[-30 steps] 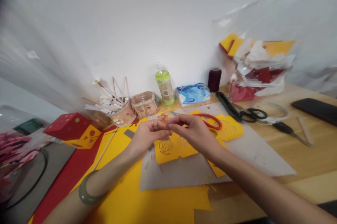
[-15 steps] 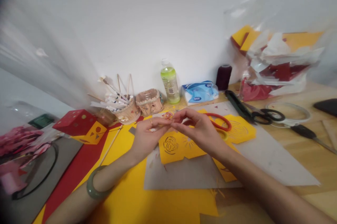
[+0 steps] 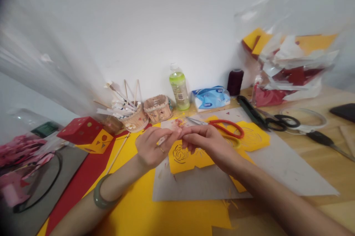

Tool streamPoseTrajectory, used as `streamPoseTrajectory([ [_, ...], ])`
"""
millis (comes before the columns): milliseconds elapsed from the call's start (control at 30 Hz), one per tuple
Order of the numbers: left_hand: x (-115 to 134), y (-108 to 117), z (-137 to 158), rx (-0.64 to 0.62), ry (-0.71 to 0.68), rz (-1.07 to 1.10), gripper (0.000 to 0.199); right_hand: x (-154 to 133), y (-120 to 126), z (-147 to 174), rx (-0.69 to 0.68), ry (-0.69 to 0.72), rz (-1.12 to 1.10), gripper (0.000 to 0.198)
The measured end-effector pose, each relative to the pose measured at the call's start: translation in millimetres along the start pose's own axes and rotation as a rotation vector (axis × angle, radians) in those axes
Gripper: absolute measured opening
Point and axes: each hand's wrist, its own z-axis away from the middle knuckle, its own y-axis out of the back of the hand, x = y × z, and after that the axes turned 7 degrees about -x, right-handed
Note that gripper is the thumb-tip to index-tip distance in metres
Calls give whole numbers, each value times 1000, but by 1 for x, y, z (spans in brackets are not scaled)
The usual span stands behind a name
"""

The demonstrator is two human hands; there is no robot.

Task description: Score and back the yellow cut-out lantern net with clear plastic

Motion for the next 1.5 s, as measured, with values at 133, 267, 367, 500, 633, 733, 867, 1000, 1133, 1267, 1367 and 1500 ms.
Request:
streamPoseTrajectory([
  [133,-1,4,0,-123,46,113,23,1,2,0,-11,9,13,22],
  [267,-1,7,-1,-47,-82,-7,27,0,3,0,-31,-7,35,27],
  [367,1,9,-4,59,-184,-144,26,-3,3,1,-29,-23,57,27],
  [500,2,11,-6,54,-149,-55,25,-6,3,2,-29,-15,65,26],
  [633,0,11,-3,-102,-1,224,26,-7,2,4,-28,-20,66,26],
  [733,0,11,-1,-122,-13,134,27,-7,2,5,-25,-19,50,26],
  [867,2,13,-4,9,-168,-32,26,-7,3,4,-26,-13,48,27],
  [1000,5,13,-10,177,-304,-282,21,-4,5,2,-40,10,23,27],
  [1133,5,12,-12,242,-357,-322,20,-1,7,0,-58,36,39,26],
  [1267,5,13,-12,218,-362,-333,22,-1,7,1,-64,37,30,27],
  [1367,5,14,-13,210,-352,-366,19,-1,7,2,-64,39,10,26],
  [1500,6,13,-15,253,-358,-363,16,-1,7,1,-50,26,-3,23],
])
